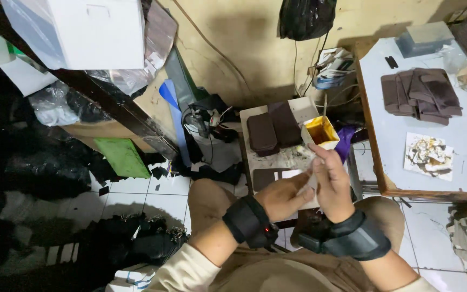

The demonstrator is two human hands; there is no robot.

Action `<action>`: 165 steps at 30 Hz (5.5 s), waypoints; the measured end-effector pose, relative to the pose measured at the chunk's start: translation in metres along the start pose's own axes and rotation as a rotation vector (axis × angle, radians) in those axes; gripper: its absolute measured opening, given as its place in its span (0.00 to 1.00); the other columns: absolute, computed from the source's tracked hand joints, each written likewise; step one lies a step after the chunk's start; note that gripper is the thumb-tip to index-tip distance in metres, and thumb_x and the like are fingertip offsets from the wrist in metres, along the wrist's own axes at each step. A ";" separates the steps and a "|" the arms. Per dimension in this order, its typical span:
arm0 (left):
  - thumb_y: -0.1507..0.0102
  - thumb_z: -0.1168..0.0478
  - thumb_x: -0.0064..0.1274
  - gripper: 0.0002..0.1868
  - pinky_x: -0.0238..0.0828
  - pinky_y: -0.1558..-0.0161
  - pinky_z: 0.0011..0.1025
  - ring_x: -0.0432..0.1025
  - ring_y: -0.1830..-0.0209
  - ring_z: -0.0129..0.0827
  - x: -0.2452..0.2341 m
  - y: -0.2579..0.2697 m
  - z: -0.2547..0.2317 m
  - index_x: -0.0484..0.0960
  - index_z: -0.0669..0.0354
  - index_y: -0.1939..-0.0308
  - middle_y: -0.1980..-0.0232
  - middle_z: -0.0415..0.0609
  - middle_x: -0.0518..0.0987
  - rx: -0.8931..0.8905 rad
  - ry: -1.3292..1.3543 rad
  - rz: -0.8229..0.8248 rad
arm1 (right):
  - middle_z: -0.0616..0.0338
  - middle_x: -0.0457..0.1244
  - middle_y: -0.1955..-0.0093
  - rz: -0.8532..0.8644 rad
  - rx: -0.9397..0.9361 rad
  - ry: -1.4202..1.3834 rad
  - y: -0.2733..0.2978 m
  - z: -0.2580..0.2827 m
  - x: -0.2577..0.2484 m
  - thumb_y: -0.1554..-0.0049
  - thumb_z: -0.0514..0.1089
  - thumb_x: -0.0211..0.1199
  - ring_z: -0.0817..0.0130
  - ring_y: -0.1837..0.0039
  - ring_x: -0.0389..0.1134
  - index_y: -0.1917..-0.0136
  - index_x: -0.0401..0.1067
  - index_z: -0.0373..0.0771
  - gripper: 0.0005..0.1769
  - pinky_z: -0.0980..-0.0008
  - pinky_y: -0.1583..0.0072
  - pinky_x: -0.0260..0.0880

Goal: The person sits at a small work table assembling leather wallet components. They dip a brush into a yellow container of glue, apply glue to small leather pieces, fold and press the pieces together, and place finished pieces onto a stack on the table.

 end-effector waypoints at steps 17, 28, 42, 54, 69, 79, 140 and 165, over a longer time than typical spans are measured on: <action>0.30 0.44 0.48 0.34 0.66 0.32 0.46 0.69 0.32 0.56 -0.041 -0.019 0.141 0.70 0.69 0.31 0.35 0.65 0.76 -0.191 -0.107 -0.010 | 0.58 0.64 0.60 -0.099 0.086 0.120 -0.059 -0.110 -0.028 0.37 0.31 0.66 0.70 0.54 0.66 0.43 0.71 0.32 0.09 0.70 0.47 0.66; 0.42 0.45 0.66 0.42 0.70 0.40 0.44 0.63 0.36 0.56 -0.003 -0.046 0.236 0.69 0.66 0.32 0.40 0.60 0.67 -0.293 -0.433 0.048 | 0.56 0.71 0.58 0.043 0.358 0.635 -0.090 -0.159 -0.034 0.40 0.45 0.71 0.57 0.57 0.71 0.45 0.81 0.55 0.10 0.61 0.55 0.70; 0.36 0.53 0.60 0.25 0.68 0.39 0.44 0.61 0.37 0.52 -0.018 -0.044 0.228 0.70 0.62 0.41 0.43 0.54 0.65 -0.361 -0.330 0.088 | 0.71 0.72 0.58 0.239 0.144 1.041 -0.099 -0.242 -0.032 0.44 0.53 0.71 0.67 0.43 0.72 0.47 0.80 0.60 0.11 0.64 0.42 0.75; 0.36 0.52 0.61 0.23 0.69 0.41 0.44 0.62 0.40 0.51 -0.016 -0.044 0.235 0.69 0.59 0.45 0.46 0.54 0.67 -0.327 -0.328 0.065 | 0.66 0.72 0.59 0.401 0.097 1.163 -0.108 -0.247 -0.026 0.45 0.53 0.70 0.65 0.45 0.72 0.47 0.80 0.60 0.11 0.64 0.42 0.74; 0.36 0.52 0.60 0.25 0.63 0.33 0.44 0.59 0.33 0.52 -0.014 -0.043 0.229 0.70 0.56 0.40 0.39 0.57 0.70 -0.430 -0.266 0.056 | 0.43 0.73 0.52 0.488 0.494 0.502 -0.113 -0.139 -0.038 0.41 0.38 0.64 0.57 0.47 0.73 0.43 0.79 0.40 0.13 0.51 0.41 0.69; 0.45 0.47 0.67 0.26 0.66 0.47 0.44 0.63 0.48 0.47 0.009 -0.045 0.274 0.71 0.48 0.52 0.54 0.50 0.69 -0.247 -0.281 -0.115 | 0.53 0.74 0.58 0.498 0.346 0.278 -0.045 -0.099 0.035 0.43 0.35 0.68 0.71 0.50 0.73 0.44 0.80 0.42 0.13 0.61 0.45 0.74; 0.60 0.24 0.63 0.41 0.65 0.57 0.33 0.57 0.52 0.36 0.053 -0.068 0.345 0.63 0.42 0.59 0.57 0.41 0.63 -0.160 -0.365 -0.221 | 0.53 0.71 0.64 0.748 0.130 0.830 -0.014 -0.178 0.067 0.43 0.46 0.66 0.50 0.55 0.75 0.45 0.75 0.53 0.12 0.55 0.51 0.74; 0.48 0.47 0.72 0.29 0.71 0.52 0.40 0.61 0.46 0.49 0.015 -0.063 0.283 0.66 0.46 0.57 0.54 0.51 0.67 -0.328 -0.419 -0.022 | 0.57 0.71 0.64 0.807 0.202 0.842 -0.021 -0.148 0.047 0.46 0.45 0.68 0.54 0.57 0.75 0.53 0.77 0.56 0.07 0.58 0.50 0.74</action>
Point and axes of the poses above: each hand's wrist, its own y-axis away from the middle knuckle, its own x-axis out of the palm, z = x × y, the point moved 3 cm from there along -y, towards the middle knuckle
